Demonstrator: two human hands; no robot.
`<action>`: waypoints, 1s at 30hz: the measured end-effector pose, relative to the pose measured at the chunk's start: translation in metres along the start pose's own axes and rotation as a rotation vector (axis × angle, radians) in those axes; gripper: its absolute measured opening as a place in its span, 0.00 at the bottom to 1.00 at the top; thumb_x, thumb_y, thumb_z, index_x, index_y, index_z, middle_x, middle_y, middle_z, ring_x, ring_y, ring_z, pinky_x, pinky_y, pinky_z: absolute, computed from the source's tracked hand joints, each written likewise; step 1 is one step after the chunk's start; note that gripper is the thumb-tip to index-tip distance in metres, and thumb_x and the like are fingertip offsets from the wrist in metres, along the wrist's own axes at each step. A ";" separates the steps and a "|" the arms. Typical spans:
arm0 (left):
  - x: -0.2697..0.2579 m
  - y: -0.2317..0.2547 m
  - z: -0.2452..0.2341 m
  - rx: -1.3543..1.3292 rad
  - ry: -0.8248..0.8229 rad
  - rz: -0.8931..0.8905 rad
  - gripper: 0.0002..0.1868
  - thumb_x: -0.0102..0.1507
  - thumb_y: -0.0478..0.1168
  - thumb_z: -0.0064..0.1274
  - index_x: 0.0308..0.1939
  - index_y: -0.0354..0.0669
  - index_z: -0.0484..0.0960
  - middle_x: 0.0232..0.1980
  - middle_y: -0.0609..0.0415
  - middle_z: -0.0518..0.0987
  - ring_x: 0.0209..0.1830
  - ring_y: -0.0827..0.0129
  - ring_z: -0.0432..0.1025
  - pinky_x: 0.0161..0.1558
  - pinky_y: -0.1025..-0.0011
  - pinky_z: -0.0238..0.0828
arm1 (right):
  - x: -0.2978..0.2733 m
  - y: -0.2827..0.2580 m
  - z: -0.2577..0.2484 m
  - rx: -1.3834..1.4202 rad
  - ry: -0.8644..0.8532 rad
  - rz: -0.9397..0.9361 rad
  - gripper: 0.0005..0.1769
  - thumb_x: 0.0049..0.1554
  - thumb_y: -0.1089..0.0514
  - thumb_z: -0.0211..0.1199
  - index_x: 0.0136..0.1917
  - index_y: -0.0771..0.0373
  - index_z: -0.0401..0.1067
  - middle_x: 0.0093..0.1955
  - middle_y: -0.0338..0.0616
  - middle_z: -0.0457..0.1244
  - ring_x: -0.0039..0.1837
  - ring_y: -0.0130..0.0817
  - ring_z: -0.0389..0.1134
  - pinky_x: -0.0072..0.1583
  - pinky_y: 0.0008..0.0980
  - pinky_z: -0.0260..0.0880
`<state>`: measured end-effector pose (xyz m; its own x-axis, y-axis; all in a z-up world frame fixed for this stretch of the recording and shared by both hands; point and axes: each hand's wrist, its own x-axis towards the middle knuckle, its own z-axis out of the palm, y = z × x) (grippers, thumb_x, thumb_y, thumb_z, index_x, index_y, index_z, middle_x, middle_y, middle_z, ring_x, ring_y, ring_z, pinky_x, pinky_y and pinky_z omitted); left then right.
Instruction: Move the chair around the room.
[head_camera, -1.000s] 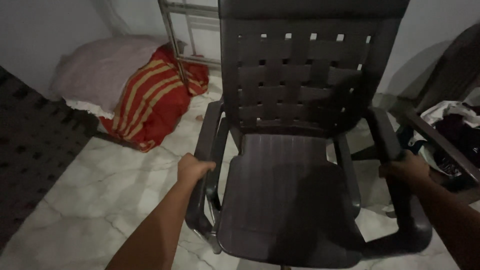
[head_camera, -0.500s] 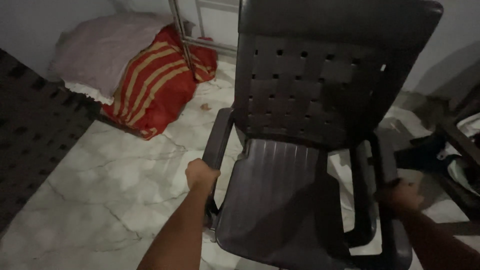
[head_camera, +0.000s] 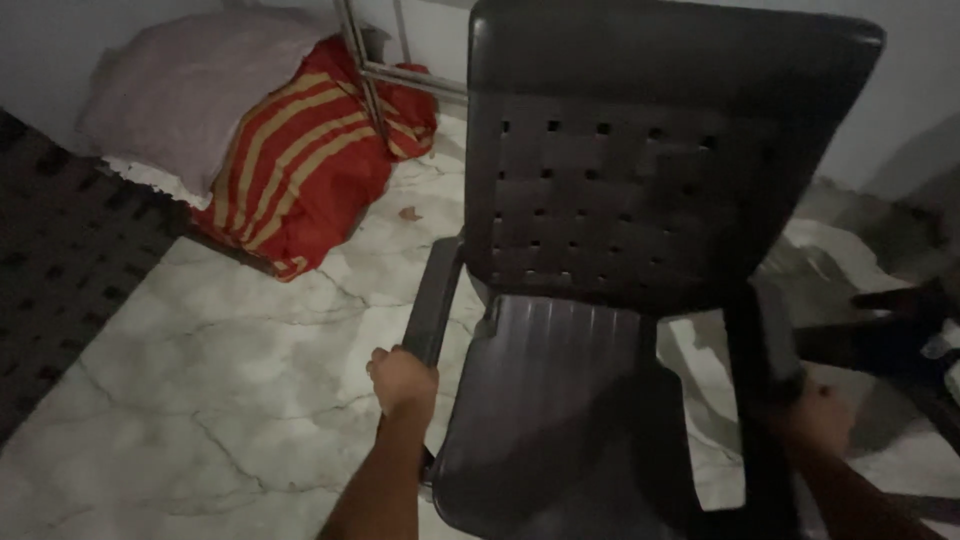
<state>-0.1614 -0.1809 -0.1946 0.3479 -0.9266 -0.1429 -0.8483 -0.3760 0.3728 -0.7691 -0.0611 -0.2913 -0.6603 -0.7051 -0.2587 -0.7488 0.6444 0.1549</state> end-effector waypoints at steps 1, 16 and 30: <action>0.004 0.000 -0.002 0.003 0.006 -0.003 0.16 0.56 0.37 0.63 0.43 0.27 0.84 0.54 0.35 0.75 0.57 0.44 0.70 0.59 0.58 0.73 | 0.008 -0.004 0.012 0.004 0.000 -0.006 0.65 0.45 0.28 0.76 0.82 0.63 0.54 0.76 0.62 0.56 0.71 0.54 0.64 0.69 0.49 0.67; 0.003 0.018 -0.022 -0.224 -0.267 -0.179 0.20 0.58 0.38 0.64 0.50 0.28 0.80 0.50 0.37 0.84 0.50 0.51 0.81 0.52 0.60 0.81 | 0.060 0.020 0.060 -0.386 -0.211 -0.116 0.45 0.64 0.30 0.50 0.81 0.61 0.48 0.83 0.56 0.45 0.80 0.51 0.53 0.76 0.48 0.56; -0.113 -0.022 -0.038 0.584 -0.362 0.258 0.42 0.74 0.43 0.36 0.81 0.43 0.24 0.85 0.46 0.23 0.85 0.48 0.25 0.79 0.51 0.30 | -0.068 0.031 0.121 -0.298 0.264 -0.104 0.42 0.65 0.47 0.46 0.87 0.54 0.38 0.75 0.65 0.51 0.64 0.48 0.63 0.64 0.43 0.59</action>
<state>-0.1668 -0.0672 -0.1524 0.0400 -0.8932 -0.4479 -0.9951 0.0052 -0.0991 -0.7403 0.0424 -0.3848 -0.5434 -0.8385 -0.0402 -0.7703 0.4791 0.4208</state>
